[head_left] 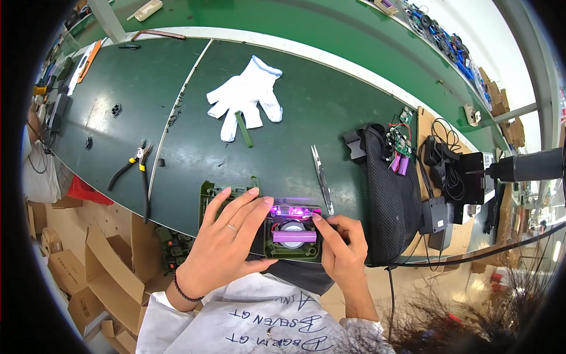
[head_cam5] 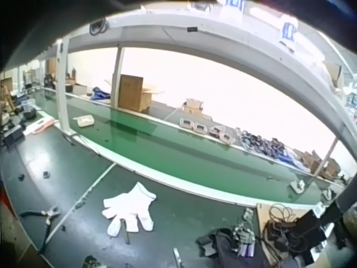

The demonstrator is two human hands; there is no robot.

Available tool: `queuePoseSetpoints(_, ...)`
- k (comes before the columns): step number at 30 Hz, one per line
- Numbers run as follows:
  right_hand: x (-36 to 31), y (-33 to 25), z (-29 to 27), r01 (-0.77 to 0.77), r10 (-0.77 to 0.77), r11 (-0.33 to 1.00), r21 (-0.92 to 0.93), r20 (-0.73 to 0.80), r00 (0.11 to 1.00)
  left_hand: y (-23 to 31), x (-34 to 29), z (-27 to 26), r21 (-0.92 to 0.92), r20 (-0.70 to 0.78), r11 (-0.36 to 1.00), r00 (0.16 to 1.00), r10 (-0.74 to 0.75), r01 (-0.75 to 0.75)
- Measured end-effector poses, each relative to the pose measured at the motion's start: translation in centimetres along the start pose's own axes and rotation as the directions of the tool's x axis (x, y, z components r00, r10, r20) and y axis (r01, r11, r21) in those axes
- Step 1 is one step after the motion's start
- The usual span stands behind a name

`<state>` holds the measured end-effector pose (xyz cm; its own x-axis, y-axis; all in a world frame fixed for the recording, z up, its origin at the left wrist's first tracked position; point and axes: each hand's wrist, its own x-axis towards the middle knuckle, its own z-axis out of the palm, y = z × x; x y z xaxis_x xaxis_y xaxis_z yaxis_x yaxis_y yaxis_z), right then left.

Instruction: The person assembles a green plastic device housing by inserting internal electronic components such as speaker modules, PCB boards, wires, and a battery, using a power screwdriver, pliers, and tweezers.

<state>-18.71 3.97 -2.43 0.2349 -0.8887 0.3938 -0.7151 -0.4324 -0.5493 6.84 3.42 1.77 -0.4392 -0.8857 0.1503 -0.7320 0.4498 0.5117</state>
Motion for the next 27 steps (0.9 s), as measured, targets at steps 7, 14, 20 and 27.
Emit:
queuePoseSetpoints(7,1.3,-0.5,-0.8,-0.045,0.046,0.999,0.016,-0.051,0.998,-0.2,0.6,-0.1,0.0,0.001,1.0,1.0,0.02,-0.02)
queuePoseSetpoints(14,7.7,1.1,0.2,-0.108,0.123,0.97,-0.22,0.053,0.991,-0.2,1.0,-0.1,-0.027,0.005,0.999,1.0,0.028,-0.028)
queuePoseSetpoints(20,5.8,0.0,-2.5,-0.264,0.266,0.964,-0.031,0.059,0.962,-0.7,1.0,-0.1,-0.065,0.047,0.997,0.998,0.04,-0.037)
queuePoseSetpoints(27,2.8,-2.2,-7.8,-0.353,0.351,0.935,-0.007,-0.104,0.931,1.0,2.0,-0.2,-0.117,0.0,0.986,0.993,0.12,-0.119)
